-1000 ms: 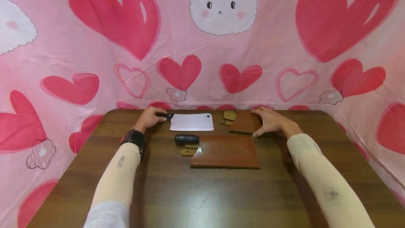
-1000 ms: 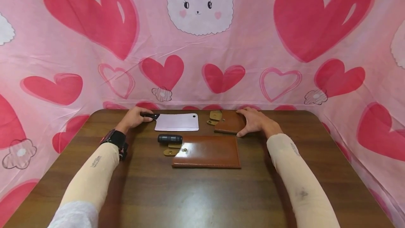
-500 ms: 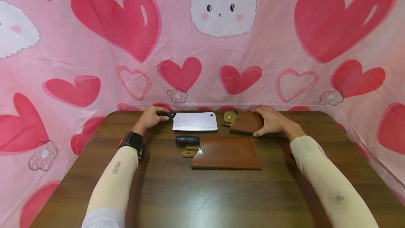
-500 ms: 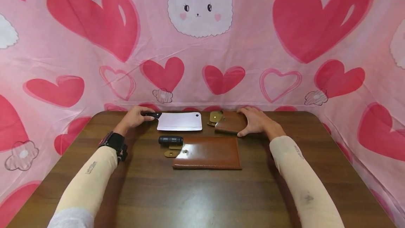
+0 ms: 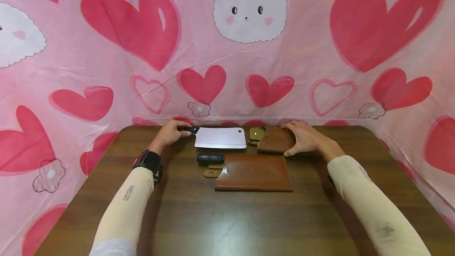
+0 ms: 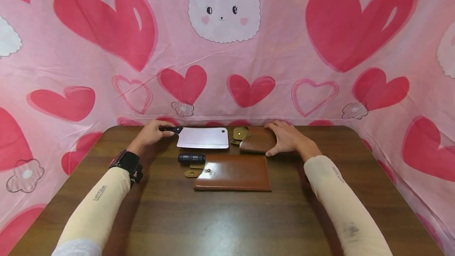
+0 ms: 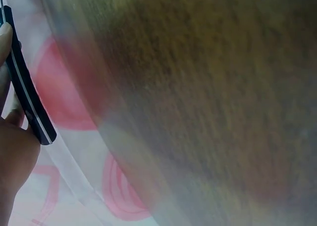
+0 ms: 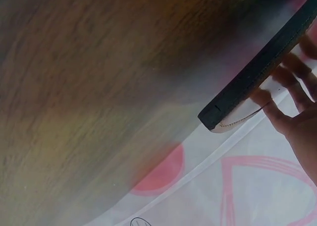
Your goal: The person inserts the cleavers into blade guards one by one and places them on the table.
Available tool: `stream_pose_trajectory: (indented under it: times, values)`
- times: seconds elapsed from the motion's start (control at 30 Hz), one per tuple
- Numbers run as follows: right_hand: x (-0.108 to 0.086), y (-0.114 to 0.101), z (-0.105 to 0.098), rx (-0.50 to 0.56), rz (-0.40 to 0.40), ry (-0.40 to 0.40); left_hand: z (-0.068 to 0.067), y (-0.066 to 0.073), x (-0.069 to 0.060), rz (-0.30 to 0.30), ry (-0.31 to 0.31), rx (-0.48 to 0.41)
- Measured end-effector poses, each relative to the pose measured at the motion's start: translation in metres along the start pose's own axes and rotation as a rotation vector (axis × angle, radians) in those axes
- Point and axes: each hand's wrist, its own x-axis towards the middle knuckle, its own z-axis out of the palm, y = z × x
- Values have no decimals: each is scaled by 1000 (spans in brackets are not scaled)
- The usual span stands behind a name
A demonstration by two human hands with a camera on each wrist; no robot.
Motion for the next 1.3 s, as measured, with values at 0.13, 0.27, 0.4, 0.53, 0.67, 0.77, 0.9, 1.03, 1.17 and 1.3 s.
stream_pose_trajectory:
  times: [0.13, 0.27, 0.4, 0.53, 0.67, 0.77, 0.9, 1.03, 1.17, 1.3]
  values:
    - [0, -4, -2, -2, -2, 8, -1, 2, 1, 16, -2, 3]
    - [0, -8, -2, -6, -12, 12, -1, 5, 1, 10, -12, -4]
    - [1, -14, -3, -9, -18, 2, 0, 7, 0, -3, -14, -15]
    - [2, -19, -6, 1, -20, -7, 0, 10, 0, 7, -10, -23]
    - [2, -23, -8, 3, -20, -13, 0, 13, -1, 29, 0, -24]
    - [2, -24, -9, 5, -17, -22, 0, 14, -1, 38, 4, -25]
    - [1, -26, -9, 11, -22, -28, -1, 16, -3, 31, -3, -19]
    - [1, -27, -8, 13, -31, -26, -1, 16, -3, 21, -8, -11]
    - [1, -27, -8, 12, -40, -22, 0, 16, -3, 43, 1, -3]
    - [1, -28, -8, 10, -36, -31, 0, 14, -2, 46, 6, 4]
